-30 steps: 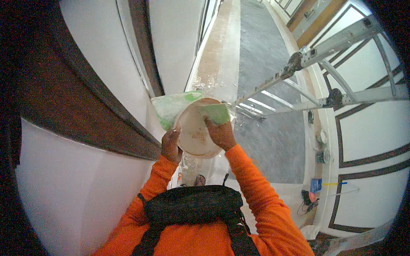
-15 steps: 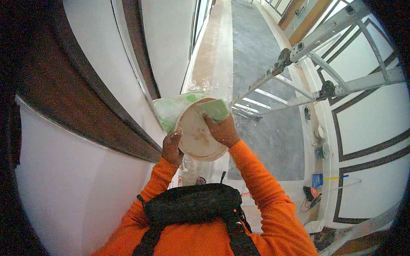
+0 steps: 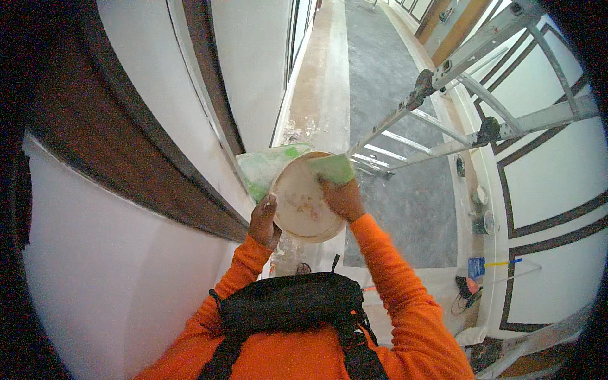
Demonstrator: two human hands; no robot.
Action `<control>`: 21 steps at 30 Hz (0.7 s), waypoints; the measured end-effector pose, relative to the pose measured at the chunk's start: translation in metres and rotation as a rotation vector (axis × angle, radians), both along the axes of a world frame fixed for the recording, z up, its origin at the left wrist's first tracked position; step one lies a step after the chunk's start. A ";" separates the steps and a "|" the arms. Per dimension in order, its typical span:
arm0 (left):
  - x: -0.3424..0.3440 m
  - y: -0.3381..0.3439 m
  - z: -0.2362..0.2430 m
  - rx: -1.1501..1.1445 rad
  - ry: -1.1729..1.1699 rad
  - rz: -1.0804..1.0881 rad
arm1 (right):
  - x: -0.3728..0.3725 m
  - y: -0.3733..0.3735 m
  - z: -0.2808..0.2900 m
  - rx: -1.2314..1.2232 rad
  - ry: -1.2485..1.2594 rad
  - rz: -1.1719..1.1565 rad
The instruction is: The person applies plaster from a bowl onto the seam between a wall and a wooden baseboard using a spatula. They scoop filler from the bowl and spread it along the trim repeatedly.
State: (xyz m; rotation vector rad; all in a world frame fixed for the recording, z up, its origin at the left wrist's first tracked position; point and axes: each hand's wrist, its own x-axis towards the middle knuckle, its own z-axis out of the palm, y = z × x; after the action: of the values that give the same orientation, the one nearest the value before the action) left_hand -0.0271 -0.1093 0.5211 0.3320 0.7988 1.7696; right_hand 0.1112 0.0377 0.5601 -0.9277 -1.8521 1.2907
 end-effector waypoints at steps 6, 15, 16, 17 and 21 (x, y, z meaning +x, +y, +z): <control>0.003 -0.009 -0.038 -0.088 -0.074 0.079 | -0.014 -0.052 -0.024 0.099 -0.125 0.193; 0.015 -0.062 -0.139 -0.274 -0.241 -0.130 | -0.052 -0.029 0.020 -0.813 0.382 0.202; 0.023 -0.070 -0.132 -0.334 -0.202 -0.203 | -0.059 -0.026 0.022 -0.836 0.406 0.288; 0.028 -0.078 -0.139 -0.314 -0.305 -0.210 | -0.072 -0.022 0.028 -0.853 0.402 0.445; 0.027 -0.094 -0.147 -0.379 -0.302 -0.213 | -0.128 -0.025 0.050 -0.850 0.403 0.329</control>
State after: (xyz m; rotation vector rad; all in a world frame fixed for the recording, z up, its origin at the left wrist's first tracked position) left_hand -0.0004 -0.2030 0.3743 -0.0987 0.8251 1.3912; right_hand -0.0168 0.0126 0.6100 -0.6798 -1.1460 2.3564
